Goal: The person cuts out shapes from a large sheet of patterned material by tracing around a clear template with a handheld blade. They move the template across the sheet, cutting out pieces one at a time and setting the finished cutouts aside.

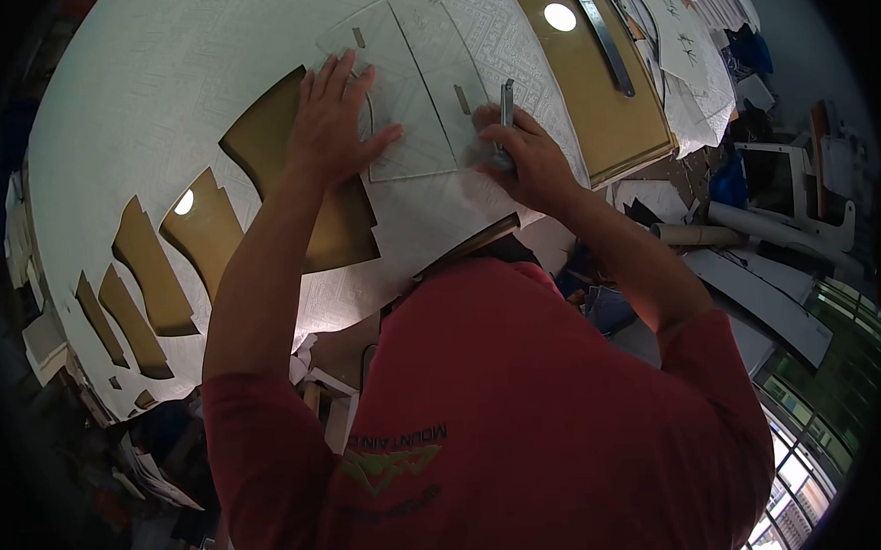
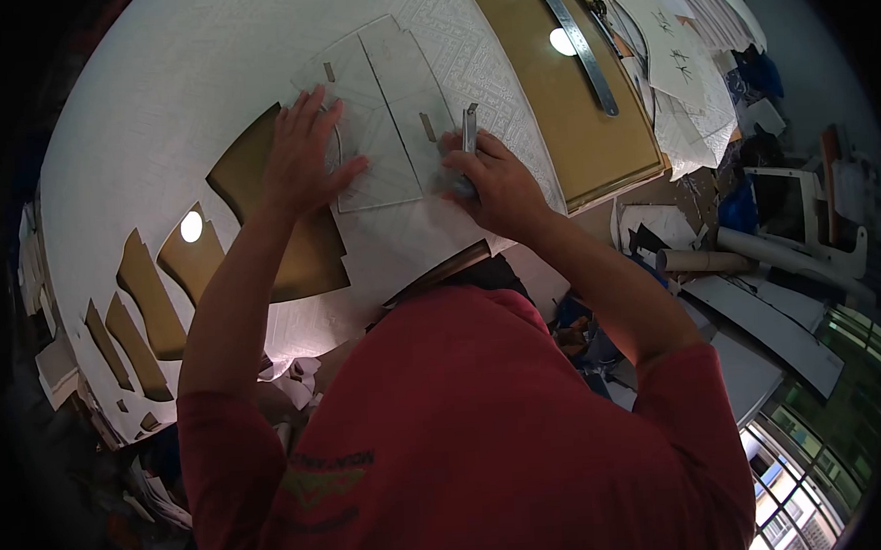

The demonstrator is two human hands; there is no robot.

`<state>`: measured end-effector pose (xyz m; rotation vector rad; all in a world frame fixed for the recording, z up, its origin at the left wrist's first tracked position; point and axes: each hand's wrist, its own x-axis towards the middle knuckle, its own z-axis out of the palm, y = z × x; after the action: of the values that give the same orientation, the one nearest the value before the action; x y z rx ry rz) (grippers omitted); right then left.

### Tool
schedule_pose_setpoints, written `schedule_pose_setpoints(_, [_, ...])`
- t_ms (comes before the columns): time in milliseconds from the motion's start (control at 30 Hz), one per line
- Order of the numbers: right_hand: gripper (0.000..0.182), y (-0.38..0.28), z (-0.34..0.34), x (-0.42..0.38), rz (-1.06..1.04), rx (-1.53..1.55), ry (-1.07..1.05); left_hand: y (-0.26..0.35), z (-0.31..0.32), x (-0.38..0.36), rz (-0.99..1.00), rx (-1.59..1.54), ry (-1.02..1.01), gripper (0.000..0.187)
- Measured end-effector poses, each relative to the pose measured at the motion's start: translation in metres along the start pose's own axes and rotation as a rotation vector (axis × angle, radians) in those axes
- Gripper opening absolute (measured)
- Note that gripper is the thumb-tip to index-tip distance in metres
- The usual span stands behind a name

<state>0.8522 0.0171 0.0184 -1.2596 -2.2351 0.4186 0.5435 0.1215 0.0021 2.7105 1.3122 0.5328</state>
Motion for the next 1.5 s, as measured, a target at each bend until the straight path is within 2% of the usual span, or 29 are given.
schedule_pose_setpoints(67, [0.051, -0.001, 0.0, 0.0, -0.002, -0.014, -0.002, 0.001, -0.005, 0.004, 0.016, -0.005, 0.006, 0.081])
schedule_pose_setpoints(133, [0.052, -0.001, -0.002, 0.0, -0.005, -0.037, -0.004, 0.008, -0.012, 0.013, -0.053, 0.049, -0.106, 0.074])
schedule_pose_setpoints(167, [0.052, -0.001, -0.003, 0.0, 0.012, -0.024, -0.032, 0.011, -0.014, 0.019, -0.048, 0.051, -0.095, 0.074])
schedule_pose_setpoints(233, [0.053, -0.001, -0.003, 0.0, 0.025, -0.019, -0.056, 0.018, -0.022, 0.034, -0.019, 0.229, -0.234, 0.067])
schedule_pose_setpoints(367, [0.053, -0.004, -0.004, 0.002, 0.05, -0.033, -0.084, 0.027, -0.012, 0.05, -0.044, 0.018, -0.237, 0.063])
schedule_pose_setpoints(433, [0.053, -0.005, -0.005, 0.001, 0.075, -0.038, -0.097, 0.037, -0.029, 0.059, -0.115, -0.002, -0.429, 0.077])
schedule_pose_setpoints(467, [0.054, -0.005, -0.005, 0.001, 0.061, -0.042, -0.09, 0.044, -0.036, 0.06, -0.108, -0.01, -0.424, 0.077])
schedule_pose_setpoints(533, [0.054, -0.009, -0.006, 0.006, 0.047, -0.056, -0.081, 0.053, -0.045, 0.061, -0.034, 0.046, -0.482, 0.101])
schedule_pose_setpoints(567, [0.055, -0.011, -0.007, 0.007, 0.033, -0.068, -0.072, 0.055, -0.044, 0.064, -0.026, 0.039, -0.477, 0.101])
schedule_pose_setpoints(633, [0.055, -0.015, -0.008, 0.008, 0.025, -0.093, -0.072, 0.057, -0.041, 0.07, -0.014, 0.105, -0.531, 0.122])
schedule_pose_setpoints(833, [0.054, -0.019, -0.008, 0.01, 0.077, -0.048, -0.084, 0.063, -0.036, 0.086, -0.048, 0.206, -0.646, 0.132])
schedule_pose_setpoints(1033, [0.053, -0.016, 0.005, -0.001, 0.048, 0.082, 0.074, 0.071, -0.033, 0.093, -0.063, 0.292, -0.71, 0.145])
schedule_pose_setpoints(1100, [0.041, -0.021, 0.001, -0.009, 0.132, 0.071, 0.141, 0.071, -0.033, 0.093, -0.082, 0.281, -0.727, 0.145])
schedule_pose_setpoints(1133, [0.041, -0.022, -0.006, -0.016, 0.135, 0.09, 0.144, 0.071, -0.034, 0.093, -0.086, 0.261, -0.727, 0.146])
schedule_pose_setpoints(1200, [0.029, -0.022, -0.025, -0.033, 0.283, 0.216, 0.064, 0.072, -0.036, 0.093, -0.083, 0.271, -0.741, 0.146])
schedule_pose_setpoints(1300, [0.022, -0.018, -0.058, -0.041, 0.245, 0.194, 0.008, 0.073, -0.034, 0.094, -0.076, 0.277, -0.745, 0.145])
schedule_pose_setpoints(1433, [0.022, 0.002, -0.063, -0.039, 0.17, 0.272, -0.014, 0.076, -0.036, 0.097, -0.139, 0.258, -0.785, 0.147])
schedule_pose_setpoints(1500, [0.02, 0.004, -0.062, -0.035, 0.246, 0.505, 0.032, 0.085, -0.041, 0.099, -0.15, 0.291, -0.795, 0.147])
